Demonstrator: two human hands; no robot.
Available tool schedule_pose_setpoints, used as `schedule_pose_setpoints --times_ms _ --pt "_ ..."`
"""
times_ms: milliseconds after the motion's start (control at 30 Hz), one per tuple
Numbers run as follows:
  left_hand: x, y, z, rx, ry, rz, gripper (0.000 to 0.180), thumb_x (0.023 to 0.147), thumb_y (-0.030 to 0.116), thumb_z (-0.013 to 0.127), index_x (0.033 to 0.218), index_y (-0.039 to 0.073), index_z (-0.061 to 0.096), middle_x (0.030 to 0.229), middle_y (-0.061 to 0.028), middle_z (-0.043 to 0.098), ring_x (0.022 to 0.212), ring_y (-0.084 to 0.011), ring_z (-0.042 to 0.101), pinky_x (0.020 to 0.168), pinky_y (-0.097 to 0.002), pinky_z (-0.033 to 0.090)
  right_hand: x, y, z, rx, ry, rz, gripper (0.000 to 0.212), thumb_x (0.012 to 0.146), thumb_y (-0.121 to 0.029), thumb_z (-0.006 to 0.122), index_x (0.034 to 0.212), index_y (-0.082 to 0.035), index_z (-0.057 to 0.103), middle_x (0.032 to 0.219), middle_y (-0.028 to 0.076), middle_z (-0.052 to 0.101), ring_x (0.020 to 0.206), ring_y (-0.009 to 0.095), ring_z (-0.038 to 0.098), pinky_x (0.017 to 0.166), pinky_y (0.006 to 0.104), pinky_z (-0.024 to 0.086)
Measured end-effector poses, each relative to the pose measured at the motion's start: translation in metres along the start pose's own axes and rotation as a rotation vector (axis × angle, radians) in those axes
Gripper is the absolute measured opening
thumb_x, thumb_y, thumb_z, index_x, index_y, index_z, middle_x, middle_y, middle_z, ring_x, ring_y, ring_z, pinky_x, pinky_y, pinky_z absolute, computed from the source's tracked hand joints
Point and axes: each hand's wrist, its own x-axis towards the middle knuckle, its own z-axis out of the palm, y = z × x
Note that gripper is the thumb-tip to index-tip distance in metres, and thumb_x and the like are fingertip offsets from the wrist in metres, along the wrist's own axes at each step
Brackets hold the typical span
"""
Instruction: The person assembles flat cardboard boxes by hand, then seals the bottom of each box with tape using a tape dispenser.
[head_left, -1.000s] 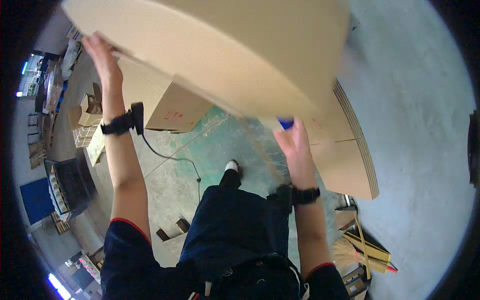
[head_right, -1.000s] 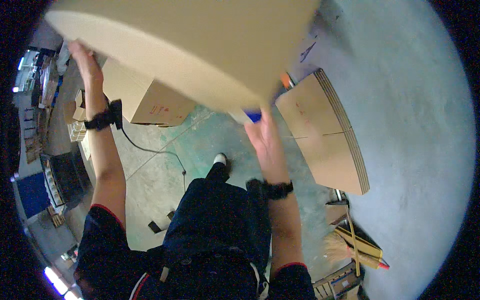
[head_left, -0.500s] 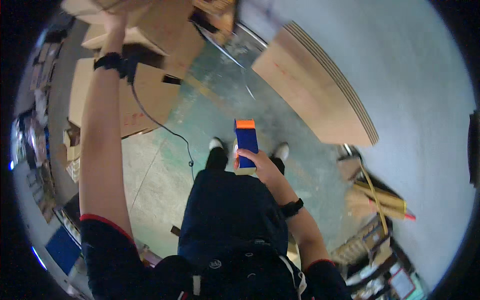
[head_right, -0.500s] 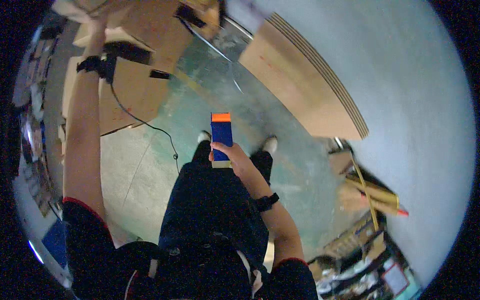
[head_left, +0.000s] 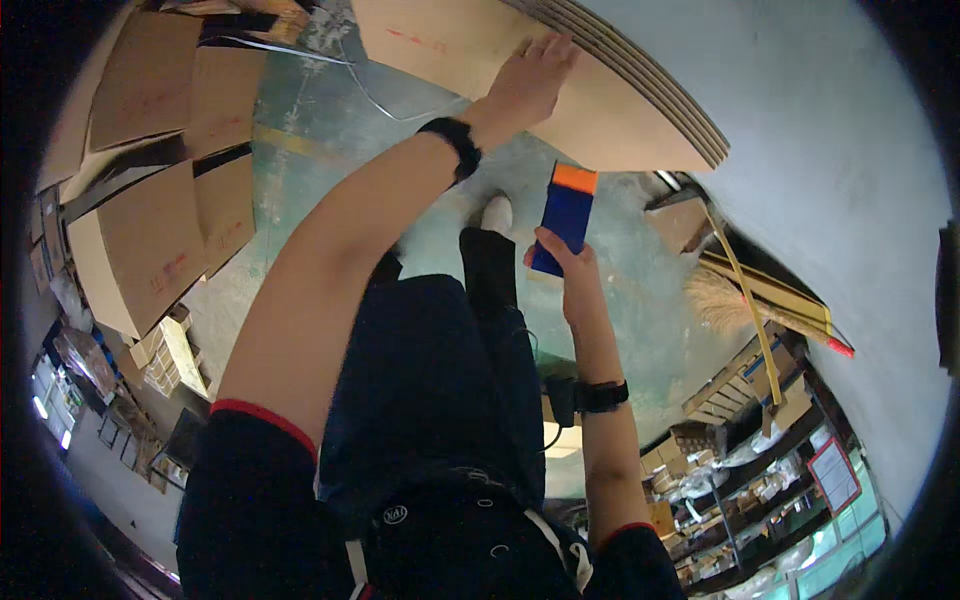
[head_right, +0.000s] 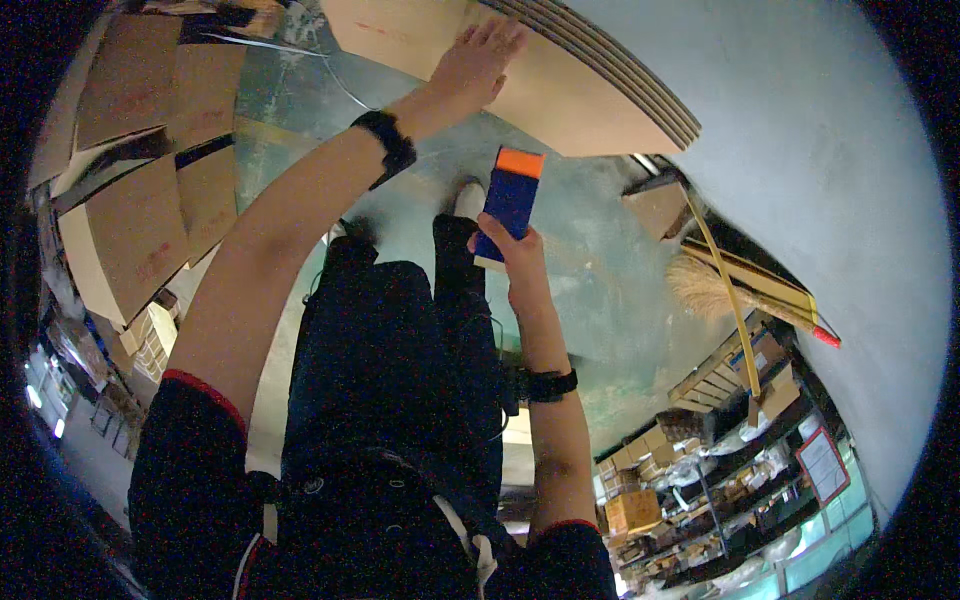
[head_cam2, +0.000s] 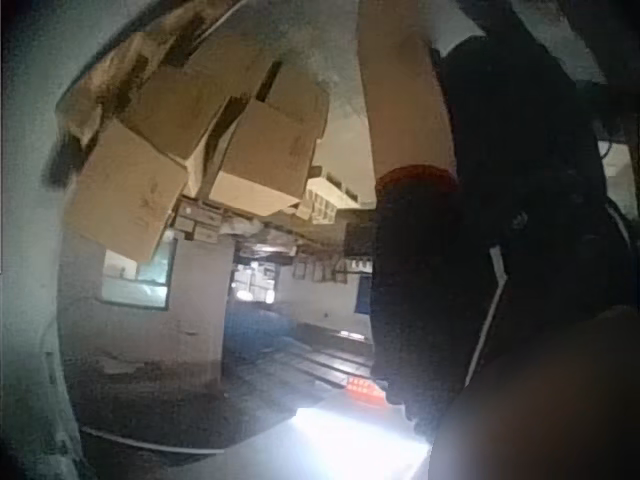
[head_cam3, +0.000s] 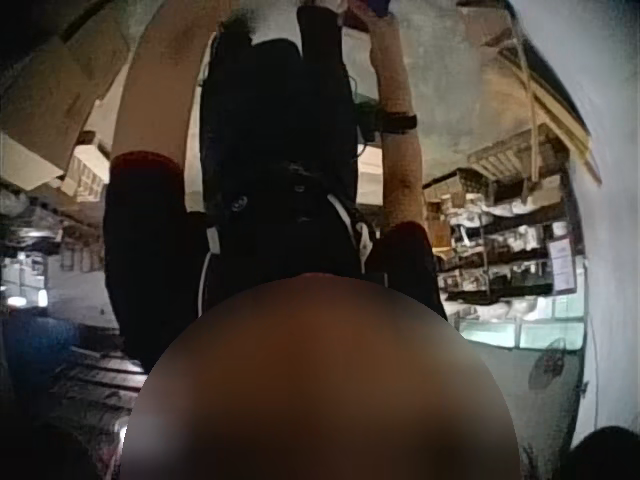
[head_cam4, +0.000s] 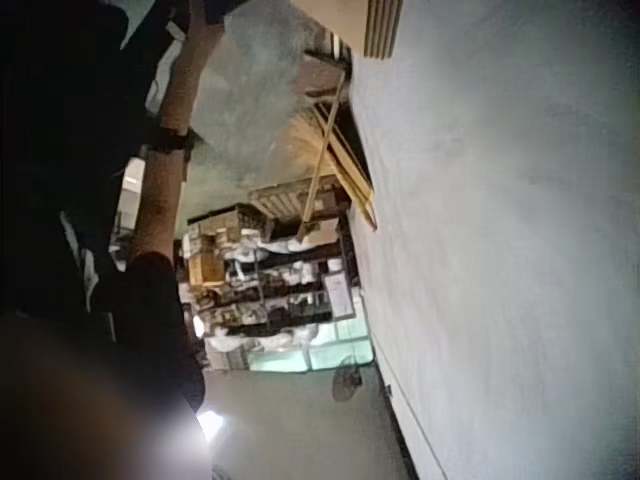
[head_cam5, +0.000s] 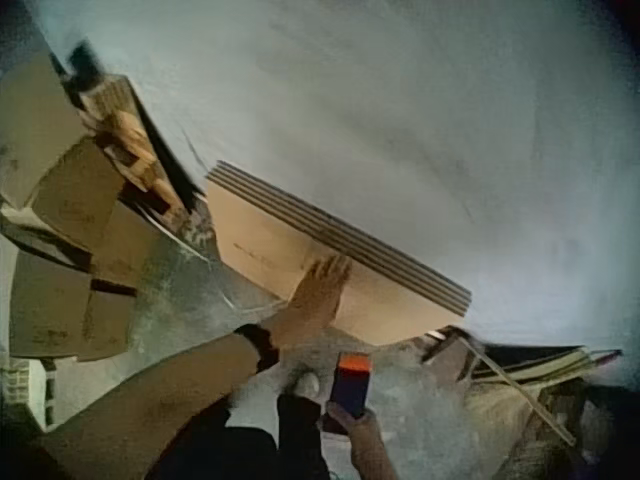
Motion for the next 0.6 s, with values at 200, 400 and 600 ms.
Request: schedule_pose_setpoints --times_ms 200,400,600 --pt "0.018 0.033 0.03 0.03 0.052 -0.092 0.054 0.082 0.016 0.058 0.133 0.007 0.044 0.138 -0.0184 0.04 0.135 -0.0347 0.029 0.106 -0.0449 0.031 0.025 -0.015 -0.082 -0.149 0.174 -0.014 0.032 0.078 -0.026 0.075 0.091 0.0 0.062 0.075 0.008 0.068 0.067 0.013 0.064 0.068 0.0262 0.049" --pt "0.0 -0.001 0.042 -0.139 -0.042 -0.051 0.044 0.081 0.02 0.06 0.122 0.006 0.053 0.125 -0.0198 0.048 0.119 -0.0346 0.044 0.093 -0.0425 0.04 0.078 -0.063 -0.1 -0.654 0.303 -0.478 0.042 0.074 -0.031 0.076 0.097 0.001 0.061 0.074 0.011 0.067 0.072 0.022 0.066 0.071 0.0334 0.049" --pt "-0.036 0.01 0.023 -0.262 -0.22 -0.407 0.052 0.078 0.02 0.066 0.125 0.005 0.049 0.129 -0.0173 0.047 0.113 -0.0357 0.048 0.09 -0.0452 0.043 0.15 -0.108 -0.08 -1.555 0.447 -0.786 0.07 0.071 -0.055 0.07 0.109 0.002 0.055 0.085 0.013 0.066 0.085 0.03 0.065 0.096 0.043 0.038"
